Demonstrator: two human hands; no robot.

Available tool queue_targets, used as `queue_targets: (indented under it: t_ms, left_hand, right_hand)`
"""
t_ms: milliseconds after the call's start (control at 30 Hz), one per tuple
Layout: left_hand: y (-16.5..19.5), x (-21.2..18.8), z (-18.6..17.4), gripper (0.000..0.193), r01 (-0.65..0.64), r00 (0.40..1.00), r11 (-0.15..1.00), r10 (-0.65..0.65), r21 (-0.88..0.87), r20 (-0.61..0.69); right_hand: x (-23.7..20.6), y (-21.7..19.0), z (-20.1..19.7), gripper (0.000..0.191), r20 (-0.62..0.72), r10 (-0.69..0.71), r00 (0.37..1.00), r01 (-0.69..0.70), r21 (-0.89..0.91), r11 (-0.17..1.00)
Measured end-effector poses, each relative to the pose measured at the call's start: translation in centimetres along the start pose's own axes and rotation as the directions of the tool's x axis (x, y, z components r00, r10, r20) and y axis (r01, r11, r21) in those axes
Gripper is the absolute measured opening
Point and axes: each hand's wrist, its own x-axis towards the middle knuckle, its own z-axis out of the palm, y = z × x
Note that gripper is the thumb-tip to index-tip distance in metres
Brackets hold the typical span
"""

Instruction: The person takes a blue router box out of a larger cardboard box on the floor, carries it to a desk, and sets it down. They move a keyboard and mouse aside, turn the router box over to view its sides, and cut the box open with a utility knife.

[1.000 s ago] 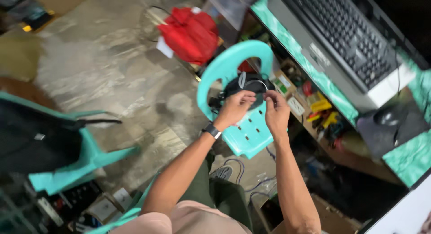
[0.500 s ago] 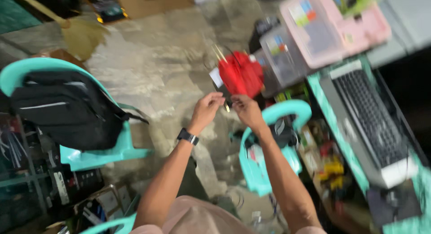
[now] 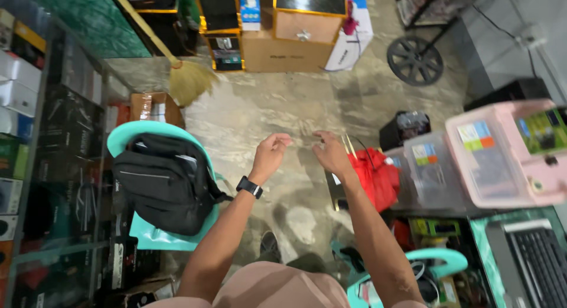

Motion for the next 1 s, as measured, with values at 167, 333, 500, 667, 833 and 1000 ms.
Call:
queue_targets:
  t_ms: [167,333,500,667,833,1000]
  left_hand:
    - [-1.9,6.3,-0.9,0.020,-0.004,1.000,0.999,0.003,-0.033,-0.022]
    - [-3.9,16.3,0.8,0.022,0.063,0.997,0.996,-0.060,0.060,-0.040]
    - [-4.7,29.4,4.2,0.019,-0.066,0.993,0.991,0.077,0.120,-0.087]
    - [-3.2,42.0,5.8,0.022,-0.028,0.995,0.991,0.041,0.134,-0.095]
    - [-3.3,51.8,6.3,0.024,-0.058,0.989,0.992,0.073,0.117,-0.132]
    - [-5.7,60.9,4.0,0.029,-0.011,0.987,0.993,0.030,0.119,-0.160]
  right_hand:
    - [7.8,1.5,1.4,0.043,0.017,-0.070,0.997,0.069,0.059,0.996]
    - [19.3,5.6,1.7,0.044,0.062,-0.056,0.997,0.052,0.058,0.997]
    - [34.0,10.3,0.1,0.043,0.073,-0.135,0.988,0.129,0.090,0.988]
    - [47.7,12.4,-2.0,0.044,0.105,-0.130,0.986,0.132,-0.013,0.991]
    - [57.8,15.0,-0.8,0.045,0.174,-0.162,0.971,0.170,-0.032,0.985]
    - [68.5,16.6,3.0,0.045,0.199,-0.267,0.943,0.260,0.060,0.964]
